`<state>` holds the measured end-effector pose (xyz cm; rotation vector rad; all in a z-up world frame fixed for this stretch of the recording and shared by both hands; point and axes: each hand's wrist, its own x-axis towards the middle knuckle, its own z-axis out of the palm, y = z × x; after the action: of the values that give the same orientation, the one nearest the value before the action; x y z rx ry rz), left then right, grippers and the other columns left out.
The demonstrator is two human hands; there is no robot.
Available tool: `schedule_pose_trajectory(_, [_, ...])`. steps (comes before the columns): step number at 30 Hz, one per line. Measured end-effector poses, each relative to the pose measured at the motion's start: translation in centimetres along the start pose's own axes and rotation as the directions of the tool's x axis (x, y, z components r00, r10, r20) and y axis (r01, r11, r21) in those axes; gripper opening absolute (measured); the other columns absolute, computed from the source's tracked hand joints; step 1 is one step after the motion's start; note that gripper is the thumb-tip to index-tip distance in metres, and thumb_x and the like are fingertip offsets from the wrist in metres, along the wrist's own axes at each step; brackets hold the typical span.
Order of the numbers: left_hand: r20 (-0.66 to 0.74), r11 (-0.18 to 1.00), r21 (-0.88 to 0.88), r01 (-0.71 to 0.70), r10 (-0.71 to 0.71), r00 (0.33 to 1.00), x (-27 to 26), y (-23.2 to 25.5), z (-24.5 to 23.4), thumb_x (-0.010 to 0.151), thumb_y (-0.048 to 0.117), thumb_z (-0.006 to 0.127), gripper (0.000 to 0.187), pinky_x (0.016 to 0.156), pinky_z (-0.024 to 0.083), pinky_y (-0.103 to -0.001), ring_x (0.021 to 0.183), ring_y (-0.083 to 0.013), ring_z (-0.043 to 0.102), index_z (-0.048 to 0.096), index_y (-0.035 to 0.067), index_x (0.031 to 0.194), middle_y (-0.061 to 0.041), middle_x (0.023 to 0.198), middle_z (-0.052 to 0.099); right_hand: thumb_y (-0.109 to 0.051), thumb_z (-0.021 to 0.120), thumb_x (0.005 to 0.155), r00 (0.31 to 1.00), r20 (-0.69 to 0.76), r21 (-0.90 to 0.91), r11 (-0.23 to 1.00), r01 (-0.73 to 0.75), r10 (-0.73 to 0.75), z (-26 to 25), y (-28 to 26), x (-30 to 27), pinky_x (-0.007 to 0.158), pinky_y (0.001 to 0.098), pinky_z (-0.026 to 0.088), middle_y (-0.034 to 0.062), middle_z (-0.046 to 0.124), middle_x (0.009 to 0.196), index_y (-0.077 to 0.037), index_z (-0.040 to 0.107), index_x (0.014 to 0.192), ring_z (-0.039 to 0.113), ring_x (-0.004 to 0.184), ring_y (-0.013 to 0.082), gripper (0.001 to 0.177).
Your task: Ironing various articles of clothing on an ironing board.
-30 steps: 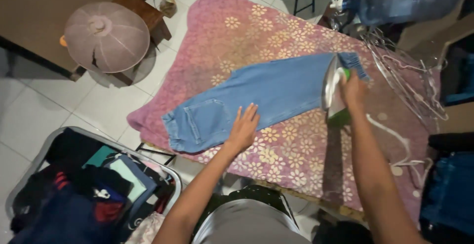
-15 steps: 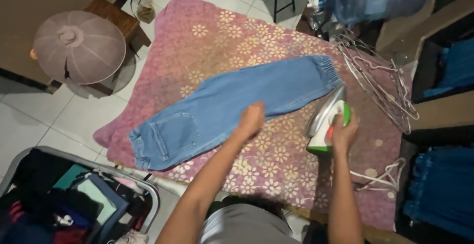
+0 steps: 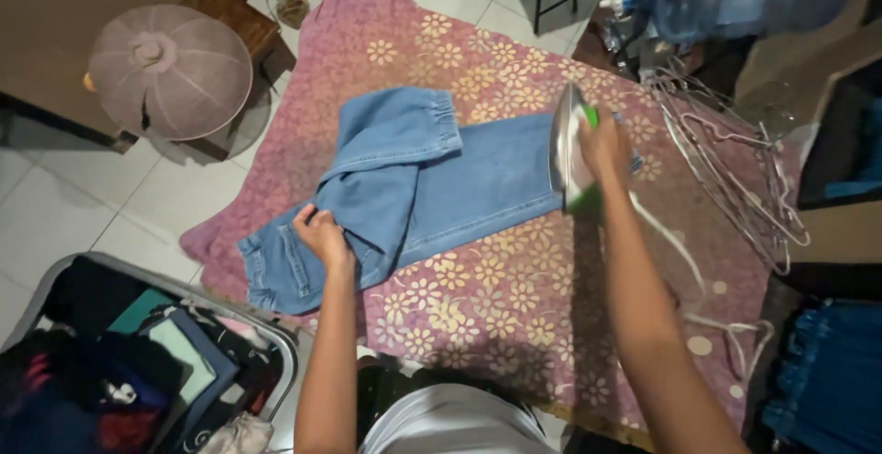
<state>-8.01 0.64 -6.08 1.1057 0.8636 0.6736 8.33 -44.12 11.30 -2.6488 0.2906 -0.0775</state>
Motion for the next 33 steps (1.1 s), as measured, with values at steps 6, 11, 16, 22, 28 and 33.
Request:
schedule_pose_trajectory(6, [0.008,0.998,0.007,-0.065,0.065,0.998,0.2,0.9,-0.5,0.088,-0.004,0.058,0.033,0.049,0.038,-0.022,0.062,-0.0061,0.049,0.055,0.009,0.119,0.0,0.082,0.057,-0.029,0.061,0.096,0.99,-0.03,0.075,0.987,0.143,-0.141,4.7,-1.9,2.9,0.081,0.0598,0.051,0.0299,0.069,0.105,-0.006,0.059,0.13,0.066,0.096,0.0516,0.042])
schedule_pose_trajectory(11, [-0.102,0.99,-0.06,-0.128,0.121,0.987,2.6,2.6,-2.6,0.088,-0.007,0.058,0.027,0.053,0.037,-0.022,0.067,-0.0068,0.049,0.056,0.007,0.111,0.001,0.084,0.056,-0.031,0.058,0.098,0.95,0.139,0.1,0.959,0.266,-0.278,5.9,-4.5,-11.7,0.065,0.0599,0.053,0.0285,0.071,0.087,-0.013,0.057,0.138,0.069,0.075,0.0498,0.044])
schedule_pose_trajectory(16, [-0.245,0.957,-0.039,-0.287,0.269,0.932,5.2,3.2,-6.4,0.089,-0.009,0.06,0.023,0.071,0.047,-0.024,0.081,-0.0101,0.055,0.057,0.003,0.109,-0.001,0.094,0.058,-0.032,0.061,0.099,0.933,0.198,0.027,0.953,0.302,-0.301,6.2,-7.7,-13.5,0.064,0.0619,0.051,0.0287,0.069,0.079,-0.015,0.052,0.144,0.067,0.072,0.0508,0.049])
schedule_pose_trajectory(22, [-0.151,0.85,0.379,-0.365,0.446,0.882,-3.0,9.7,-3.3,0.088,0.008,0.071,0.053,0.102,0.037,-0.042,0.116,-0.0279,0.046,0.049,0.0,0.136,-0.017,0.129,0.049,-0.033,0.059,0.1,0.957,-0.011,0.022,0.957,0.289,-0.289,10.6,-11.0,-3.5,0.067,0.0608,0.053,0.027,0.071,0.086,-0.012,0.055,0.139,0.068,0.079,0.0502,0.044])
schedule_pose_trajectory(28, [0.604,0.191,0.738,-0.647,0.239,0.76,-9.3,18.6,5.3,0.069,0.02,0.087,0.093,0.115,0.005,-0.068,0.153,-0.0518,0.011,0.042,0.013,0.15,-0.03,0.165,0.015,-0.035,0.055,0.104,0.97,0.102,0.036,0.975,0.22,-0.222,9.3,-11.1,-10.7,0.072,0.0613,0.052,0.0285,0.071,0.09,-0.013,0.052,0.142,0.068,0.084,0.0513,0.044])
schedule_pose_trajectory(33, [0.679,0.131,0.727,-0.674,0.011,0.734,0.5,9.5,5.4,0.071,-0.004,0.073,0.083,0.094,0.048,-0.056,0.113,-0.0511,0.056,0.047,0.01,0.149,-0.034,0.138,0.042,-0.033,0.054,0.096,0.925,0.343,0.05,0.987,0.154,-0.162,4.8,-13.2,-22.9,0.057,0.0584,0.054,0.0237,0.07,0.082,-0.023,0.047,0.15,0.069,0.065,0.0446,0.056])
